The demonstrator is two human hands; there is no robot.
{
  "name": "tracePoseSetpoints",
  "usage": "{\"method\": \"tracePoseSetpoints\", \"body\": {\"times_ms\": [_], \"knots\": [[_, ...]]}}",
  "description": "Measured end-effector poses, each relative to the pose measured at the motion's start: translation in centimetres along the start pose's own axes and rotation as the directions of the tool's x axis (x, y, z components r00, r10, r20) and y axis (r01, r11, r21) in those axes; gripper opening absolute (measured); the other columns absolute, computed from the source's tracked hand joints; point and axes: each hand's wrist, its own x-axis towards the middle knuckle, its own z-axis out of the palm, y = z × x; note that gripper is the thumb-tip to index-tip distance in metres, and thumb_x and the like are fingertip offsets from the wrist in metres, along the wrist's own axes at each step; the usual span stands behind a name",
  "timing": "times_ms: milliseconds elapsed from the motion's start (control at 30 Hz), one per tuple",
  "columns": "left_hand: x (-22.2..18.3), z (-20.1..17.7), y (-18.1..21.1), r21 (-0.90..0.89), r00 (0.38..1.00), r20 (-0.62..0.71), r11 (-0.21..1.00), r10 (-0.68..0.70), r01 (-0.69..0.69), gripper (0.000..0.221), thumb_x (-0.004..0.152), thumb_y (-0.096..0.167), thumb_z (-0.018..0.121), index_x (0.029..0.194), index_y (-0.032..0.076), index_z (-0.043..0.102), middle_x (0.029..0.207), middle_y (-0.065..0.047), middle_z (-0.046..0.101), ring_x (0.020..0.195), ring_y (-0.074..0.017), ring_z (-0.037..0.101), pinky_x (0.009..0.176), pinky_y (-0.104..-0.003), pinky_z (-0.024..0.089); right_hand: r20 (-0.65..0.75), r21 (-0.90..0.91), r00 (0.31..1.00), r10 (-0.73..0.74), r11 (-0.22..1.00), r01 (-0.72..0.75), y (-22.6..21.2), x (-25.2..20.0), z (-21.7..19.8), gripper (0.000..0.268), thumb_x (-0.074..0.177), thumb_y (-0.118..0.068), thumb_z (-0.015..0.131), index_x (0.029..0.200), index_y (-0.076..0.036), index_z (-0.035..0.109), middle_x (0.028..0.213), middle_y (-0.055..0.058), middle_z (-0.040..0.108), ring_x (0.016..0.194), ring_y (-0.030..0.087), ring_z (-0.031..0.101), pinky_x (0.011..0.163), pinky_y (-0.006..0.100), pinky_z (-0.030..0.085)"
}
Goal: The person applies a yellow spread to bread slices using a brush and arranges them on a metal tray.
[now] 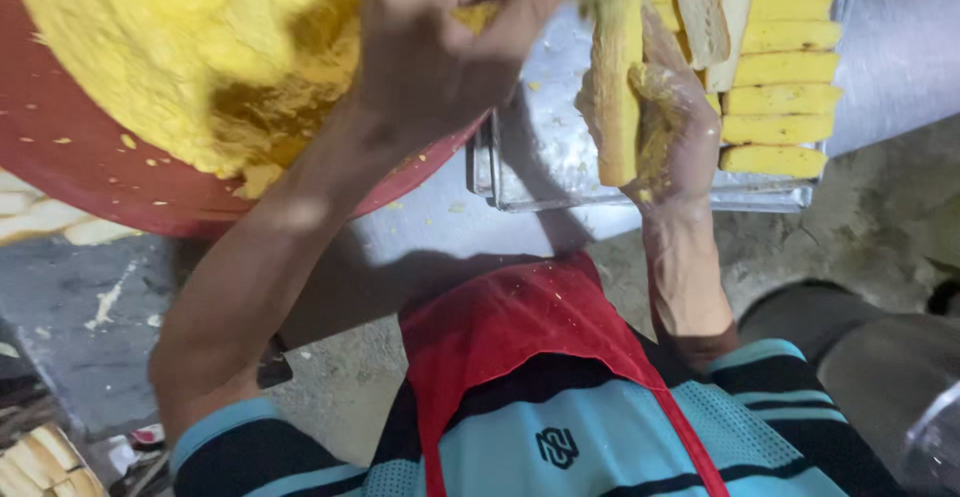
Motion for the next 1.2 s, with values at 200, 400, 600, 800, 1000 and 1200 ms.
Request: {"method": "tracePoseSetpoints", "body": {"times_ms": [200, 400, 600, 800, 1000, 1200], "knots": [[-5.4, 7.1, 3.2, 0.074, 0.977, 0.093, 0.977, 0.194, -0.201, 0.028, 0.105, 0.011, 0.075, 0.129, 0.002, 0.064, 0.127, -0.013, 0.066, 0.107, -0.0191, 0.069, 0.081, -0.029, 0.063, -0.328, 0.089, 0.942, -0.064, 0.991, 0.099, 1.1, 1.3, -3.0, 0.056, 0.095, -0.016, 0.052, 0.146, 0.007, 0.047, 0.113, 0.019, 0.065, 0.092, 0.029, 0.069, 0.082, 0.042, 0.063], [-7.4, 1.7, 6.0, 0.099, 0.988, -0.148, 0.994, -0.04, 0.055, 0.023, 0.103, -0.001, 0.077, 0.123, 0.002, 0.066, 0.118, -0.011, 0.072, 0.106, -0.0201, 0.074, 0.086, -0.03, 0.064, -0.192, 0.276, 0.979, -0.063, 0.954, 0.115, 1.6, 2.9, -5.0, 0.049, 0.105, -0.022, 0.054, 0.142, 0.009, 0.049, 0.117, 0.024, 0.064, 0.101, 0.035, 0.067, 0.091, 0.047, 0.059], [-10.5, -2.8, 7.7, -0.05, 0.833, -0.467, 0.949, -0.297, 0.311, 0.015, 0.104, -0.005, 0.076, 0.117, -0.006, 0.069, 0.114, -0.013, 0.071, 0.102, -0.0163, 0.072, 0.092, -0.024, 0.06, 0.142, -0.916, 0.958, -0.248, 0.333, 0.222, 4.5, 6.9, -7.3, 0.061, 0.101, -0.01, 0.055, 0.159, -0.004, 0.039, 0.157, 0.021, 0.053, 0.139, 0.035, 0.057, 0.118, 0.043, 0.048], [-12.0, -2.8, 6.8, 0.049, 0.739, -0.581, 0.892, -0.34, 0.449, 0.014, 0.1, -0.008, 0.074, 0.113, -0.011, 0.069, 0.099, -0.015, 0.068, 0.085, -0.0167, 0.062, 0.08, -0.023, 0.049, 0.736, -0.646, 0.676, -0.041, -0.341, 0.683, 6.0, 11.2, -6.5, 0.06, 0.098, -0.013, 0.076, 0.151, -0.006, 0.049, 0.133, 0.023, 0.056, 0.118, 0.043, 0.055, 0.101, 0.053, 0.047], [-13.8, -3.1, 6.7, 0.049, 0.793, -0.57, 0.954, -0.217, 0.296, 0.017, 0.103, -0.011, 0.072, 0.119, -0.011, 0.065, 0.114, -0.016, 0.071, 0.106, -0.0186, 0.069, 0.1, -0.025, 0.055, 0.592, -0.775, 0.788, -0.171, -0.39, 0.497, 7.1, 11.5, -9.5, 0.062, 0.089, -0.025, 0.086, 0.14, -0.006, 0.058, 0.122, 0.022, 0.056, 0.111, 0.042, 0.054, 0.093, 0.054, 0.044], [-13.1, -2.0, 6.9, 0.025, 0.792, -0.558, 0.949, -0.247, 0.314, 0.017, 0.104, -0.013, 0.071, 0.119, -0.011, 0.066, 0.116, -0.017, 0.071, 0.107, -0.0199, 0.07, 0.1, -0.026, 0.055, 0.569, -0.752, 0.822, 0.023, -0.39, 0.531, 6.9, 12.1, -8.9, 0.046, 0.079, -0.019, 0.083, 0.118, -0.003, 0.064, 0.102, 0.017, 0.06, 0.098, 0.036, 0.057, 0.09, 0.05, 0.047]]}}
